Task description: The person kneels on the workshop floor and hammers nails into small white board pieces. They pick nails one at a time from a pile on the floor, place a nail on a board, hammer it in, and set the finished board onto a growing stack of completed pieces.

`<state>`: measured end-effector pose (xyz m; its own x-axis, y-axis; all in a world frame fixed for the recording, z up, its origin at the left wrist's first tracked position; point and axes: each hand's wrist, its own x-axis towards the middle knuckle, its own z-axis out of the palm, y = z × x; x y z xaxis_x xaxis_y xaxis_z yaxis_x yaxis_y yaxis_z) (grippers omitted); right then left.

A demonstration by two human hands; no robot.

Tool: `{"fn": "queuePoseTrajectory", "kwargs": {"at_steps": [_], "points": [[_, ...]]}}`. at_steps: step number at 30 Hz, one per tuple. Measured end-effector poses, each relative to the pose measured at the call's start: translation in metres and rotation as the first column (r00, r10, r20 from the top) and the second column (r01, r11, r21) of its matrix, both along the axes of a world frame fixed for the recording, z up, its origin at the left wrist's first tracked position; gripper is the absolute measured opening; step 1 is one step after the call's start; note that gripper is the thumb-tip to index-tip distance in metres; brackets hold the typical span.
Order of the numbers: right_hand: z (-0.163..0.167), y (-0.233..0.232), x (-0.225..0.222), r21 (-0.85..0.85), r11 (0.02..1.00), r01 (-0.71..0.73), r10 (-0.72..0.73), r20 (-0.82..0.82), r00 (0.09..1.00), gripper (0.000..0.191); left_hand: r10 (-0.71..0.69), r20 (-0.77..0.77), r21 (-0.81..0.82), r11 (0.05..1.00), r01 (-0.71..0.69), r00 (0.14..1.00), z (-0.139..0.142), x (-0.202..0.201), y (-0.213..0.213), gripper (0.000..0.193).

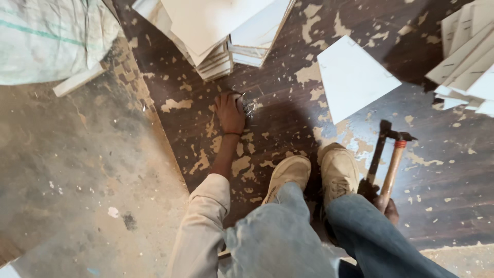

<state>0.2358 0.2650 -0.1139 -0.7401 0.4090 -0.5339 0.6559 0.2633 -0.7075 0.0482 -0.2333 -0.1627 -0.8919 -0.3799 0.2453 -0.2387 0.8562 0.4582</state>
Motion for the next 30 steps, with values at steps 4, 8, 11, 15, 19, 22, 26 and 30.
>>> {"fn": "queuePoseTrajectory", "kwargs": {"at_steps": [4, 8, 11, 15, 19, 22, 26, 30], "points": [[-0.011, -0.014, -0.001, -0.065, 0.997, 0.044, -0.053, -0.142, 0.988, 0.042, 0.051, -0.009, -0.086, 0.995, -0.052, 0.999, 0.015, 0.002, 0.003, 0.008], [-0.01, -0.021, -0.007, -0.076, 0.996, 0.051, -0.061, -0.132, 0.989, 0.034, 0.169, 0.032, 0.501, 0.85, -0.163, 0.985, 0.029, 0.017, 0.021, 0.015], [-0.002, -0.023, -0.013, -0.127, 0.989, 0.069, -0.087, -0.147, 0.985, 0.038, 0.021, 0.134, 0.746, 0.656, -0.115, 0.991, 0.032, 0.015, 0.057, 0.024], [0.006, -0.022, -0.017, -0.172, 0.983, 0.062, -0.087, -0.14, 0.986, 0.038, -0.389, 0.035, 0.793, 0.572, 0.212, 0.921, 0.031, -0.01, 0.126, 0.027], [0.006, -0.017, -0.018, -0.296, 0.952, 0.078, -0.122, -0.131, 0.984, 0.038, -0.471, -0.225, 0.589, 0.632, 0.504, 0.853, 0.027, -0.038, 0.187, 0.017], [0.007, -0.017, -0.022, -0.21, 0.975, 0.076, -0.094, -0.078, 0.993, 0.04, -0.43, -0.219, 0.656, 0.6, 0.458, 0.876, 0.022, -0.048, 0.209, 0.02], [0.025, -0.024, -0.029, -0.234, 0.969, 0.082, -0.107, -0.094, 0.99, 0.041, -0.405, -0.25, 0.625, 0.626, 0.466, 0.88, 0.012, -0.05, 0.219, 0.019], [0.059, -0.033, -0.021, -0.254, 0.963, 0.083, -0.118, -0.122, 0.985, 0.042, -0.431, -0.282, 0.486, 0.706, 0.515, 0.857, -0.001, -0.046, 0.224, 0.015]]}}
